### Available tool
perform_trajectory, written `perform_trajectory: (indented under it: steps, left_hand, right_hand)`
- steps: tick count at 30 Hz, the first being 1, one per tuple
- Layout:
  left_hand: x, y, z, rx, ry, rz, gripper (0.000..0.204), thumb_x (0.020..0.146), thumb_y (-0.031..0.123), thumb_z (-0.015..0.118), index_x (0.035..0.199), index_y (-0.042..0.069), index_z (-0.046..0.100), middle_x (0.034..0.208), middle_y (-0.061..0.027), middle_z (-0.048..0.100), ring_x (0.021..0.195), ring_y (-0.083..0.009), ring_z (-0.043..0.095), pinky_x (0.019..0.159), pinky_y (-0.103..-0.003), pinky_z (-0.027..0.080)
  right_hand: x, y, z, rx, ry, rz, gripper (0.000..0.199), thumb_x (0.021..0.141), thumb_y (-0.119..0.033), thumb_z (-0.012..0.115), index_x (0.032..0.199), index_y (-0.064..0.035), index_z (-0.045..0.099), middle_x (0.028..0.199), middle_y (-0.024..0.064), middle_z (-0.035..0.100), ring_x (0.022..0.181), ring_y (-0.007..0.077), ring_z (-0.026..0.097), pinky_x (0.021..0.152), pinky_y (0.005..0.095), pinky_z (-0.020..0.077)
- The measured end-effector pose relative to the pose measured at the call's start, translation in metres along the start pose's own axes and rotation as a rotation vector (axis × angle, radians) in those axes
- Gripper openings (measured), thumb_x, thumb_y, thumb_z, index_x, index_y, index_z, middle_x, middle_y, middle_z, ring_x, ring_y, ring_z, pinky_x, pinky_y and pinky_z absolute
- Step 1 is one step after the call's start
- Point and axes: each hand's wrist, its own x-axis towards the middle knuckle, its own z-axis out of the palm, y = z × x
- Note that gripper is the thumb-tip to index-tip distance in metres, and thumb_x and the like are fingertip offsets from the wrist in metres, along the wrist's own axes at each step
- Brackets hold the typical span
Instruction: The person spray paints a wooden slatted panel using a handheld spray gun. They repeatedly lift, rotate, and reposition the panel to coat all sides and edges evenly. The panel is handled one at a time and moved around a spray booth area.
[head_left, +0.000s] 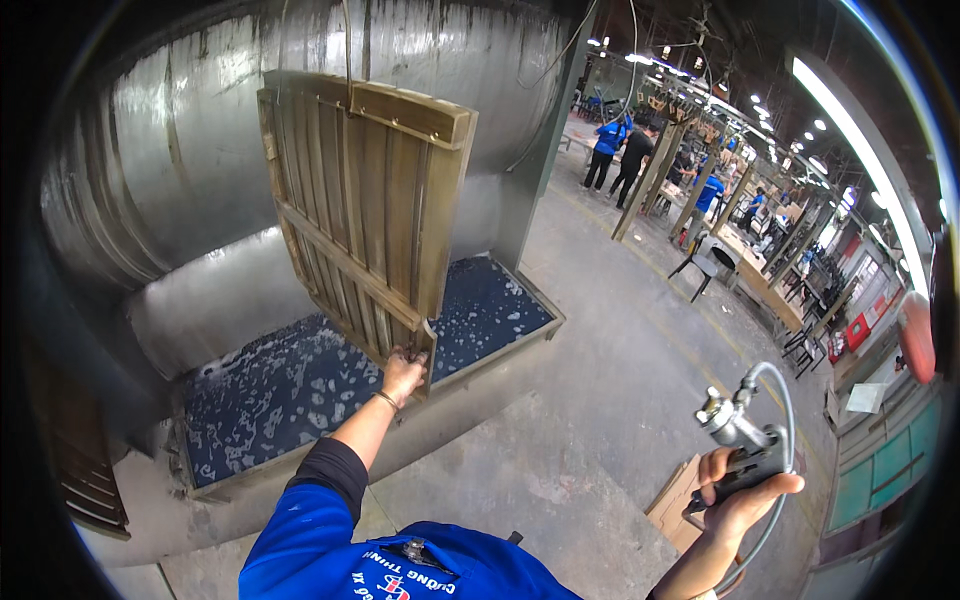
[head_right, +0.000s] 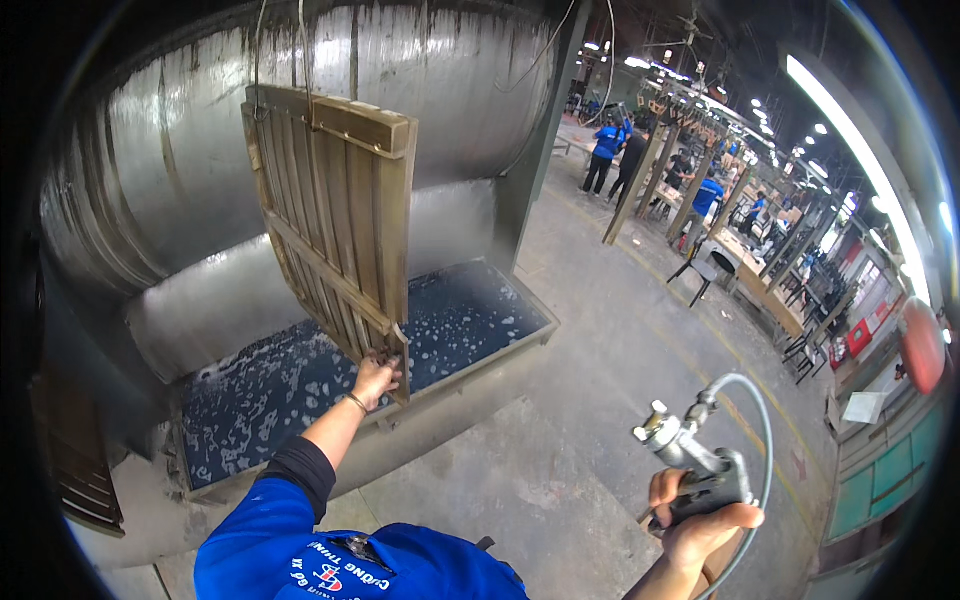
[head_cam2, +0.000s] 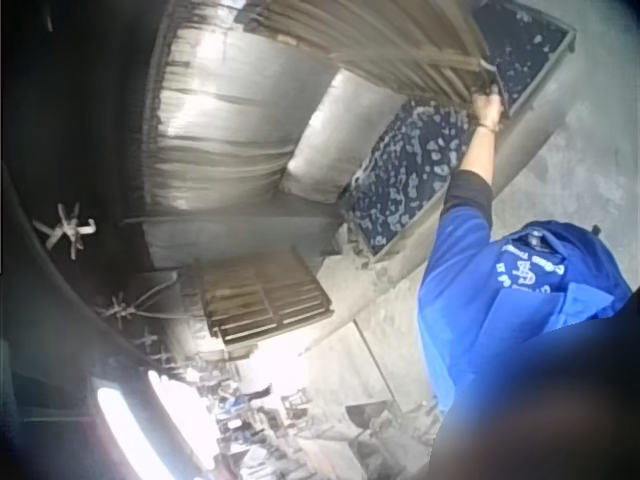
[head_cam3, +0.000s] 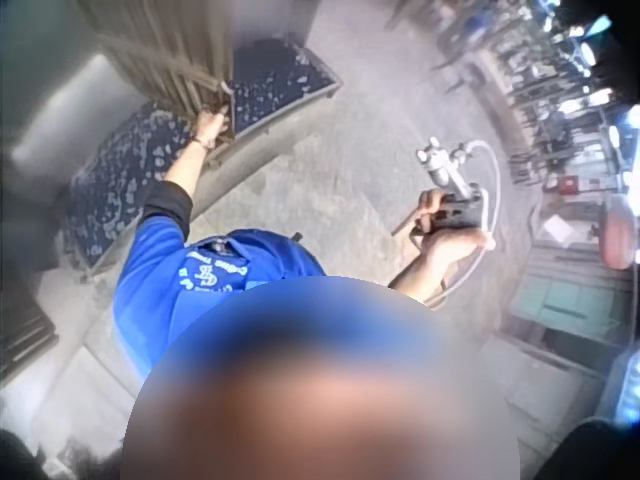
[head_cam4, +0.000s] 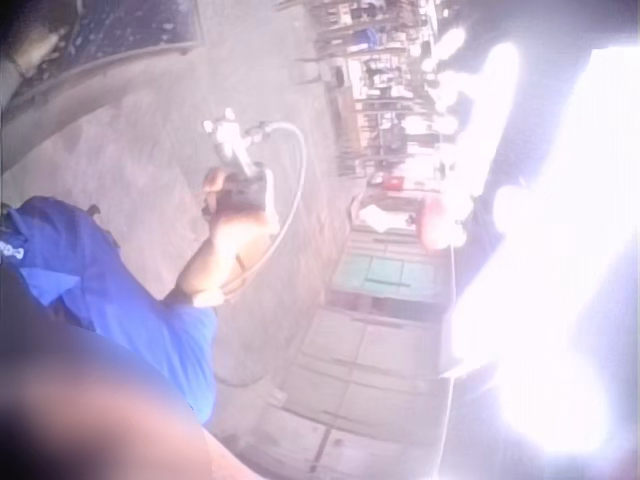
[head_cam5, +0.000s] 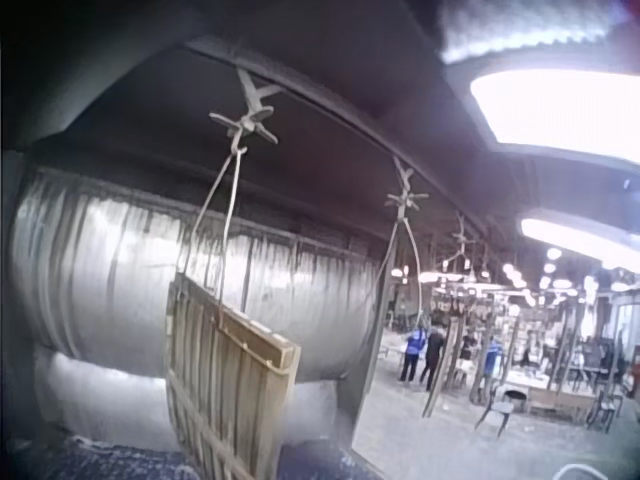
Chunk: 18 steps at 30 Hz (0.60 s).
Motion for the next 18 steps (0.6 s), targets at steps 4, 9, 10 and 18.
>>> perform_trajectory:
  steps: [4,9,10,18]
  left_hand:
    - [0.021,-0.001,0.012,-0.137,0.016,-0.004,0.056,0.098,0.019,0.064,0.143,0.006,0.033,0.124,-0.0125,0.059,0.099,-0.0237,0.065,0.077,-0.042,0.059]
    - [0.063,-0.005,0.041,0.002,0.197,0.214,0.051,0.090,0.020,0.073,0.125,-0.004,0.045,0.104,-0.0145,0.067,0.096,-0.0235,0.067,0.082,-0.036,0.052]
    - [0.073,-0.003,0.051,0.081,0.215,0.206,0.054,0.090,0.020,0.073,0.127,-0.005,0.044,0.106,-0.0155,0.068,0.098,-0.0248,0.067,0.086,-0.036,0.051]
    - [0.131,0.025,0.076,0.027,-0.259,0.186,0.040,0.096,0.021,0.064,0.122,-0.008,0.056,0.108,-0.0167,0.072,0.098,-0.0283,0.071,0.089,-0.039,0.057]
  right_hand:
    - [0.006,-0.018,0.018,0.073,0.026,-0.125,0.106,0.074,-0.095,0.036,0.121,-0.0023,0.053,0.058,0.0102,0.051,0.040,0.0169,0.040,0.038,0.0273,0.0345]
    - [-0.005,-0.005,0.030,0.105,0.118,-0.141,0.110,0.073,-0.096,0.036,0.122,0.0004,0.054,0.059,0.0086,0.052,0.039,0.0150,0.039,0.035,0.0261,0.0329]
    - [-0.008,0.002,0.027,-0.024,0.130,-0.081,0.107,0.073,-0.096,0.036,0.116,0.0007,0.054,0.057,0.0079,0.052,0.039,0.0146,0.042,0.034,0.0261,0.0315]
    - [-0.027,0.098,-0.002,-0.645,0.216,0.263,0.041,0.107,-0.054,0.032,0.106,-0.0125,0.033,0.065,0.0093,0.059,0.041,0.0127,0.050,0.036,0.0259,0.0395]
